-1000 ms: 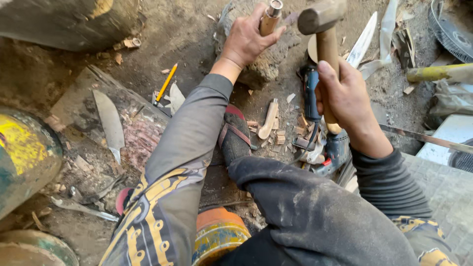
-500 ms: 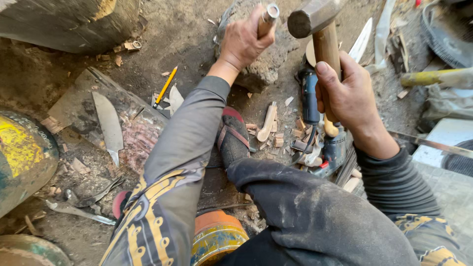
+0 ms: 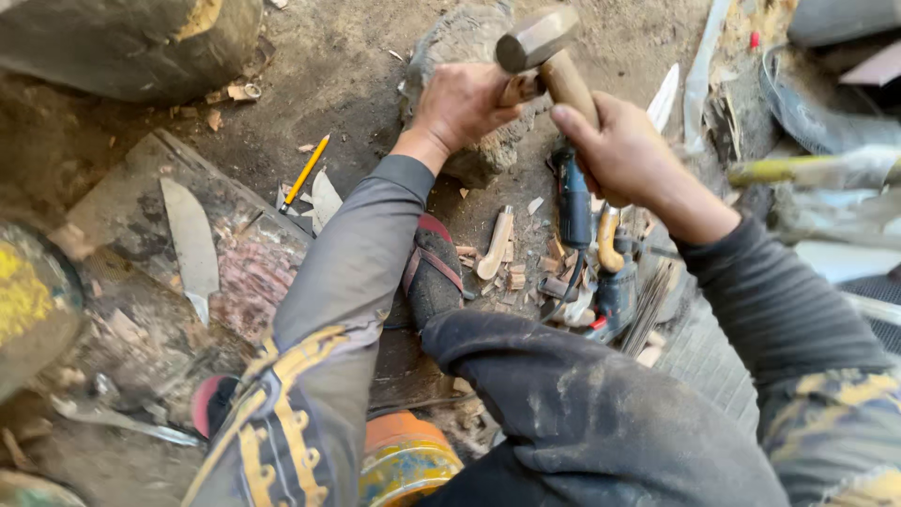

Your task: The person shapes a small wooden handle by grinding it on a bench grinder, hammering the metal ferrule, and smoothing the surface with a file and angle grinder. The person repeatedly switches between tools to refine the shape and finish.

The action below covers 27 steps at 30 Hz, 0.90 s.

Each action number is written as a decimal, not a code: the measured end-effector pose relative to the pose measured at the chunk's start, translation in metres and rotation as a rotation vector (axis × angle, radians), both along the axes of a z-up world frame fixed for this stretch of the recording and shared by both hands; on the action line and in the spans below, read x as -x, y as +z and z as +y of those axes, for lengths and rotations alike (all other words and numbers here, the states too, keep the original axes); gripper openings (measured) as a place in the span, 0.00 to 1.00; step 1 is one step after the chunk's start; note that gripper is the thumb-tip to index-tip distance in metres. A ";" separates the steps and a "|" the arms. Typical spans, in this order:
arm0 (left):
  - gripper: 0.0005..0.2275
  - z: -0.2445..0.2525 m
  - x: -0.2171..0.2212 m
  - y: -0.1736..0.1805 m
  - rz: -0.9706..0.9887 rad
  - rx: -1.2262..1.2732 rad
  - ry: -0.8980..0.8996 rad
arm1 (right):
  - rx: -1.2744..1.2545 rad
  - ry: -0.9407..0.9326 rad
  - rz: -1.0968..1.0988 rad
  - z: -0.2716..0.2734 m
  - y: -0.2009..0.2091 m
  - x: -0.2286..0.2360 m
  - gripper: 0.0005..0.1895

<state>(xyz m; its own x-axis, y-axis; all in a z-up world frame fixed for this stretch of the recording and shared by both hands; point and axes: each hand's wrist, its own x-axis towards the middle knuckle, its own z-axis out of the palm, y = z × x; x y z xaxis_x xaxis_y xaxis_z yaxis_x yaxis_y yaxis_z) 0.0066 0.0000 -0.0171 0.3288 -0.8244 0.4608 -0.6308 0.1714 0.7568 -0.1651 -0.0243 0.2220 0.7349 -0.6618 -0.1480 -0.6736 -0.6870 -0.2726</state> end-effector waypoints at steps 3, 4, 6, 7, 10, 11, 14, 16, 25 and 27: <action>0.13 0.009 -0.004 -0.005 -0.113 0.088 0.047 | -0.477 -0.388 -0.081 -0.003 -0.011 0.007 0.18; 0.12 0.006 -0.002 -0.004 -0.042 -0.016 0.025 | -0.485 -0.417 -0.164 -0.003 -0.005 0.018 0.18; 0.11 0.001 -0.002 -0.004 0.040 -0.097 0.008 | -0.417 -0.378 -0.278 -0.007 0.019 0.032 0.17; 0.12 0.000 -0.004 -0.004 0.051 -0.072 0.013 | -0.412 -0.318 -0.351 -0.006 0.033 0.037 0.18; 0.13 -0.005 -0.002 -0.006 0.040 -0.007 0.030 | -0.290 -0.079 -0.559 -0.003 0.069 0.047 0.22; 0.13 -0.005 -0.002 -0.009 0.029 0.011 0.042 | -0.266 -0.013 -0.618 -0.001 0.074 0.045 0.23; 0.13 -0.007 -0.003 -0.010 0.039 -0.047 0.025 | -0.270 0.008 -0.679 0.005 0.064 0.031 0.24; 0.11 -0.004 -0.002 -0.007 0.067 -0.110 0.010 | -0.089 -0.004 -0.270 0.007 0.025 0.008 0.22; 0.16 0.001 -0.006 -0.001 -0.036 -0.003 0.066 | -0.388 -0.254 -0.327 0.004 0.039 0.030 0.19; 0.14 -0.003 0.003 -0.003 -0.036 -0.034 0.034 | -0.303 -0.165 -0.479 0.007 0.066 0.044 0.19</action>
<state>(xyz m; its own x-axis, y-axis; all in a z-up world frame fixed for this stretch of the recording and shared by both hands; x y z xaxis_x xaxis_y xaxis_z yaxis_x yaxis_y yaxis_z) 0.0038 -0.0033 -0.0205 0.3401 -0.8286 0.4447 -0.6629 0.1241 0.7383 -0.2092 -0.0172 0.2883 0.6578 -0.7528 -0.0254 -0.5182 -0.4279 -0.7405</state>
